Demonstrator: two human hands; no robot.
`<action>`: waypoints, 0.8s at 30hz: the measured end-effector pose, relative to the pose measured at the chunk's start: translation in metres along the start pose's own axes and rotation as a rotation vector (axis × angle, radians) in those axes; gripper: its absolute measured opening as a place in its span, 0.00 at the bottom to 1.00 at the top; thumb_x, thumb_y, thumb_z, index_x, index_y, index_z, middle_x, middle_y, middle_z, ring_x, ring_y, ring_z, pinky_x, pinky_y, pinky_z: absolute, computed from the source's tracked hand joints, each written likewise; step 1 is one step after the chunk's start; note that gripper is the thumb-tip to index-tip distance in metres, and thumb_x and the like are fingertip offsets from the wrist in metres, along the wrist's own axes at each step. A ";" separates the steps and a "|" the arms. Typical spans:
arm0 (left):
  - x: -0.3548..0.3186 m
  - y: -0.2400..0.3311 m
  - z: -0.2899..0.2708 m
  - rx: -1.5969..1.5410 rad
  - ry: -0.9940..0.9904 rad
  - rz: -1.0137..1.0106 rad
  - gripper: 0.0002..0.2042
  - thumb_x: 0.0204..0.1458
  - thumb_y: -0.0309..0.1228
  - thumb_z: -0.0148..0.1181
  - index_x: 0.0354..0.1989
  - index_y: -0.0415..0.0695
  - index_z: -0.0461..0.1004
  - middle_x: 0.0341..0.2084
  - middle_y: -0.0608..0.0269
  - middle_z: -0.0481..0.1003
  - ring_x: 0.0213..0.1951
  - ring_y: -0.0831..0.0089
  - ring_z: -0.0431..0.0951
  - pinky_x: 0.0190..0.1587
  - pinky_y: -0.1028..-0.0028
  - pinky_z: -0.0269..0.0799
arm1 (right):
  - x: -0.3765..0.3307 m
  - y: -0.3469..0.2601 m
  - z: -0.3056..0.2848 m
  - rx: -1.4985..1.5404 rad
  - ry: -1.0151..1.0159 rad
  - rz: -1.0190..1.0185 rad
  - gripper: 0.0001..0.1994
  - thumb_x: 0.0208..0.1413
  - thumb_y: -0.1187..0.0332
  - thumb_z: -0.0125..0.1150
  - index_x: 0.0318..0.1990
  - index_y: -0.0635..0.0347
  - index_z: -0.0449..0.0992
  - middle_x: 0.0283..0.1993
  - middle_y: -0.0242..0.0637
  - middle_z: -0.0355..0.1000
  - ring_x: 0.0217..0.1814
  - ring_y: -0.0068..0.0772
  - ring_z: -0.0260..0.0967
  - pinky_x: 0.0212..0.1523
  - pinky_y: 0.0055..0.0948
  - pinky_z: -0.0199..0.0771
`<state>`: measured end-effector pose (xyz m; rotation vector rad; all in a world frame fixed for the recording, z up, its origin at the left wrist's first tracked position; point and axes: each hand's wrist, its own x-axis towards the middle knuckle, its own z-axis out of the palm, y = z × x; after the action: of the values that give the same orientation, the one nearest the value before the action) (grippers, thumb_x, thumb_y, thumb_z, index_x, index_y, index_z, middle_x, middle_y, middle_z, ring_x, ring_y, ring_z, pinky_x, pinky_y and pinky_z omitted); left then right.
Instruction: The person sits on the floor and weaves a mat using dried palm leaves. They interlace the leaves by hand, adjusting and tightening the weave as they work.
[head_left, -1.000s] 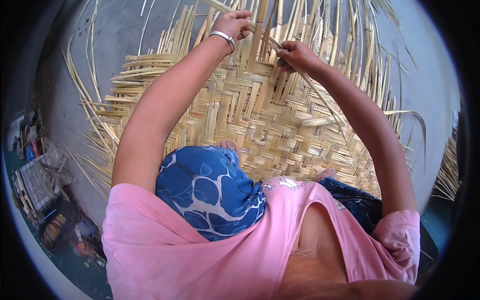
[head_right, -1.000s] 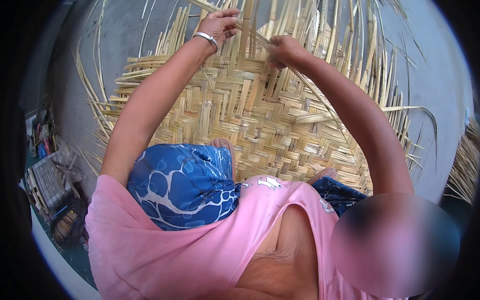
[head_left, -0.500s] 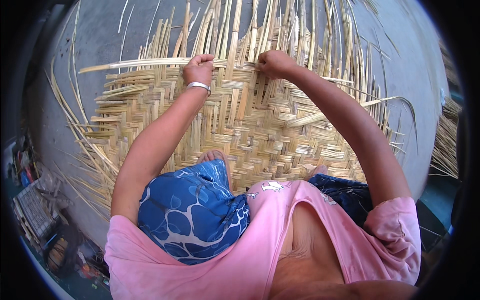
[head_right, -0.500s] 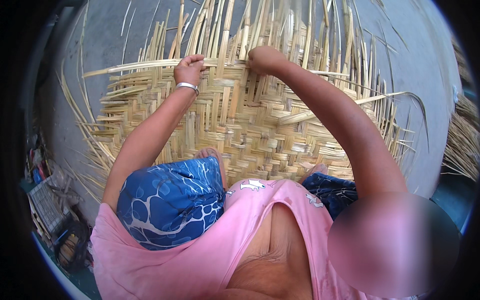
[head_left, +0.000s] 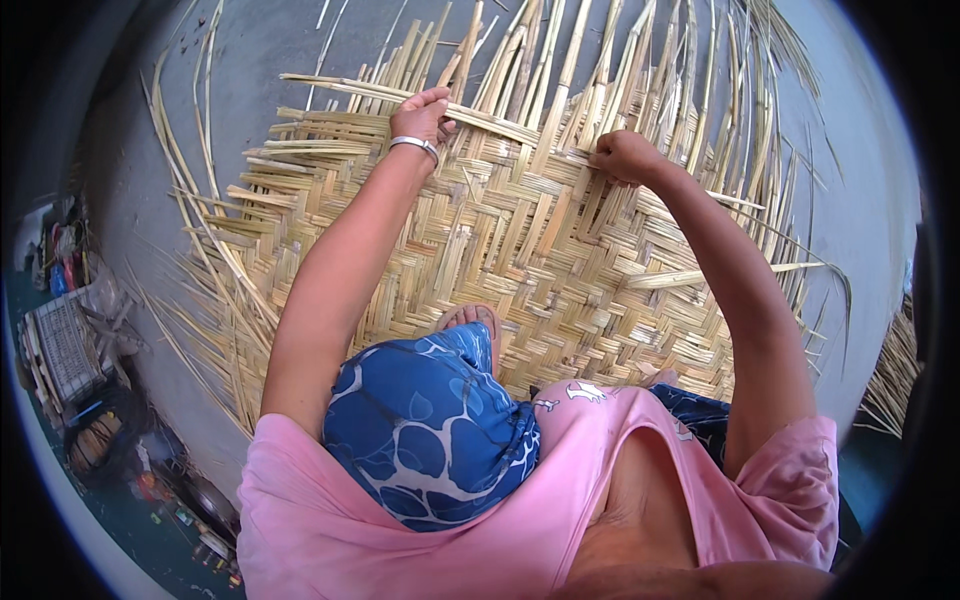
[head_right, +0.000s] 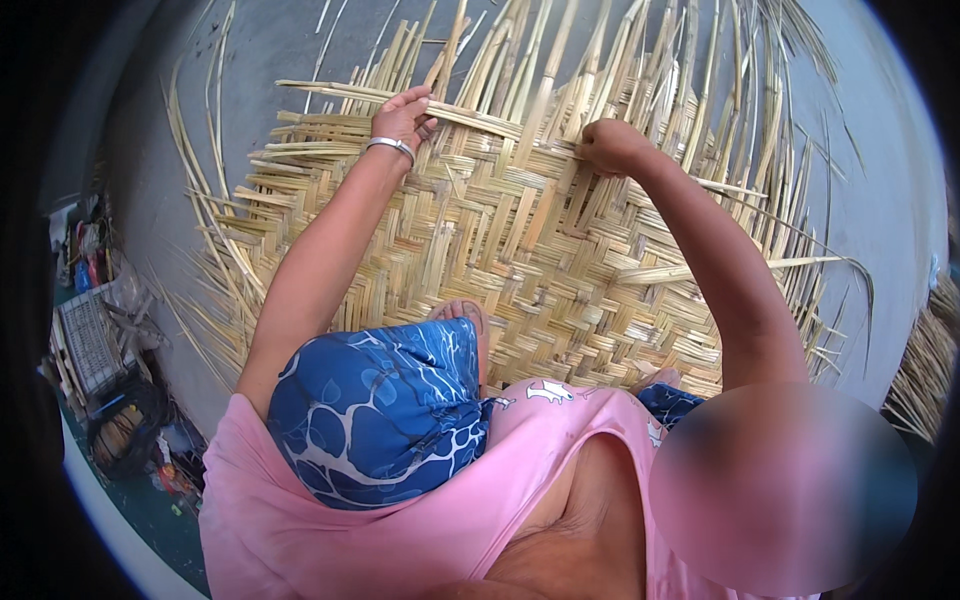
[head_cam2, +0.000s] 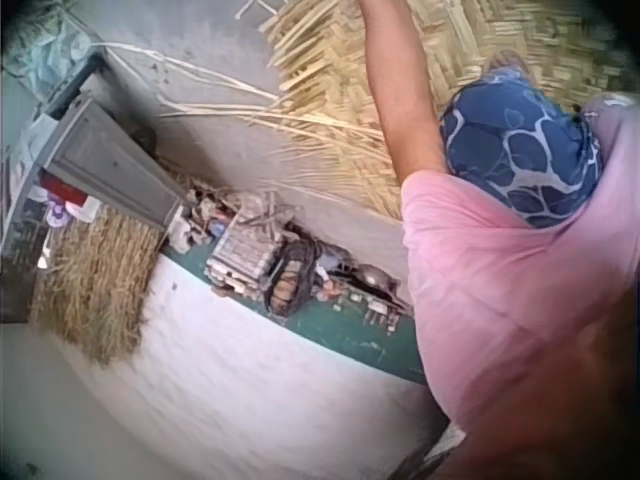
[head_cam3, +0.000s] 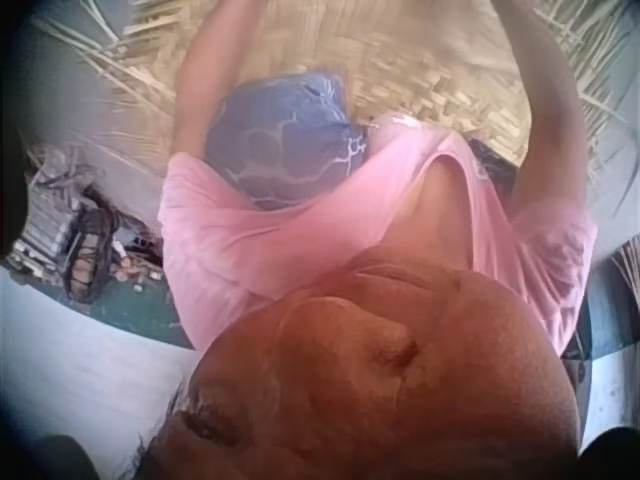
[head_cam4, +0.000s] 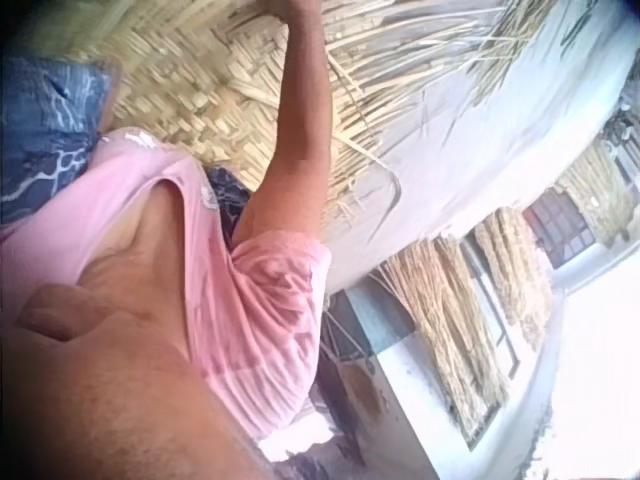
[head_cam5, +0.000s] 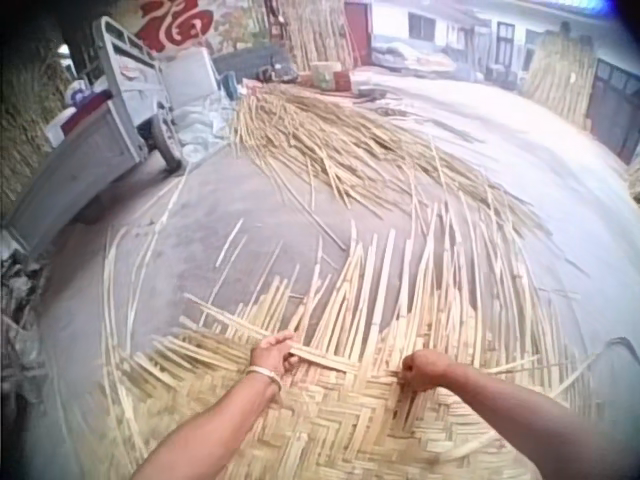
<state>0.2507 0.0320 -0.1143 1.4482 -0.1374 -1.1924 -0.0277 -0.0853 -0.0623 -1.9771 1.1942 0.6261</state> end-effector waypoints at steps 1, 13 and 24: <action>0.001 -0.001 0.001 0.016 0.013 -0.020 0.08 0.52 0.21 0.54 0.40 0.41 0.74 0.29 0.65 0.75 0.27 0.76 0.75 0.27 0.78 0.75 | 0.001 0.005 -0.001 0.063 -0.022 0.015 0.11 0.55 0.61 0.57 0.33 0.62 0.76 0.19 0.35 0.72 0.16 0.25 0.68 0.21 0.28 0.71; -0.008 -0.015 -0.004 -0.034 0.040 -0.047 0.07 0.51 0.18 0.52 0.38 0.39 0.72 0.30 0.61 0.74 0.23 0.76 0.73 0.27 0.78 0.77 | -0.029 0.002 -0.012 -0.179 0.116 -0.004 0.12 0.52 0.59 0.57 0.30 0.60 0.75 0.28 0.44 0.73 0.32 0.44 0.72 0.36 0.38 0.70; 0.004 -0.013 -0.035 -0.228 -0.191 -0.144 0.07 0.52 0.18 0.52 0.38 0.40 0.72 0.31 0.59 0.75 0.30 0.71 0.78 0.32 0.73 0.79 | -0.013 -0.050 -0.008 -0.602 0.118 -0.141 0.11 0.58 0.64 0.48 0.33 0.60 0.73 0.37 0.42 0.73 0.30 0.35 0.68 0.33 0.37 0.71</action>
<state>0.2704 0.0565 -0.1346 1.1599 -0.0272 -1.4156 0.0108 -0.0695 -0.0313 -2.6040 0.9912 0.8790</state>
